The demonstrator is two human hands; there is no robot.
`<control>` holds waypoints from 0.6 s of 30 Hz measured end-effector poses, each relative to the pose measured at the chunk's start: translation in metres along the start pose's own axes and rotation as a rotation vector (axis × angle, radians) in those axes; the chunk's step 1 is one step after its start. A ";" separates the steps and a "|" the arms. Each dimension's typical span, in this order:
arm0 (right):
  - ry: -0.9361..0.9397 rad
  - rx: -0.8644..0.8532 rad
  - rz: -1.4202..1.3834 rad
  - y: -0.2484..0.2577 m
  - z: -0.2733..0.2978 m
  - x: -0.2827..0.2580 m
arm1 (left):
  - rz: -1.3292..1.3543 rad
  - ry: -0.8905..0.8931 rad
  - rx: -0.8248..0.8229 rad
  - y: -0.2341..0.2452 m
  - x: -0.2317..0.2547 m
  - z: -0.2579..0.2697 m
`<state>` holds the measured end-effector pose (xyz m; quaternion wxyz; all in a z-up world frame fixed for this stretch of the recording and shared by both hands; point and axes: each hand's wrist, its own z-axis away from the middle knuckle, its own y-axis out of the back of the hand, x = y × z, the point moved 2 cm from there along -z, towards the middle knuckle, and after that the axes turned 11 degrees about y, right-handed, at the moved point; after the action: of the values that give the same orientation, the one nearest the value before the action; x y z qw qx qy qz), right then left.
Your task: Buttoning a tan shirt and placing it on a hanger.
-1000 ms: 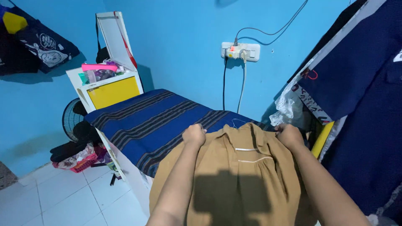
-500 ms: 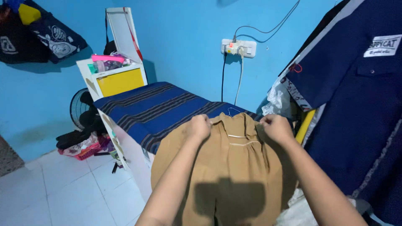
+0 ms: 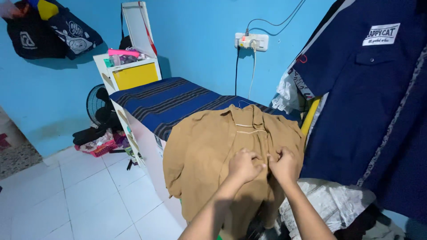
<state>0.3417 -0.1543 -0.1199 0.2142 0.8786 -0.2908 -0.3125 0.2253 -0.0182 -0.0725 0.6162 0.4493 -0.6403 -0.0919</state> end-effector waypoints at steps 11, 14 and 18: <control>-0.153 -0.062 -0.362 -0.042 -0.011 0.113 | -0.097 -0.100 0.090 -0.017 -0.010 0.002; -0.373 -0.192 -0.922 -0.037 -0.034 0.145 | -0.059 -0.128 0.114 -0.025 -0.009 0.003; -0.598 -0.484 -1.395 0.023 -0.054 0.087 | 0.212 -0.128 0.046 -0.089 -0.024 -0.026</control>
<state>0.4247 -0.2172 -0.1056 0.0669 0.6661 0.3572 -0.6514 0.2855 -0.0419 -0.1434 0.5699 0.3863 -0.7241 -0.0402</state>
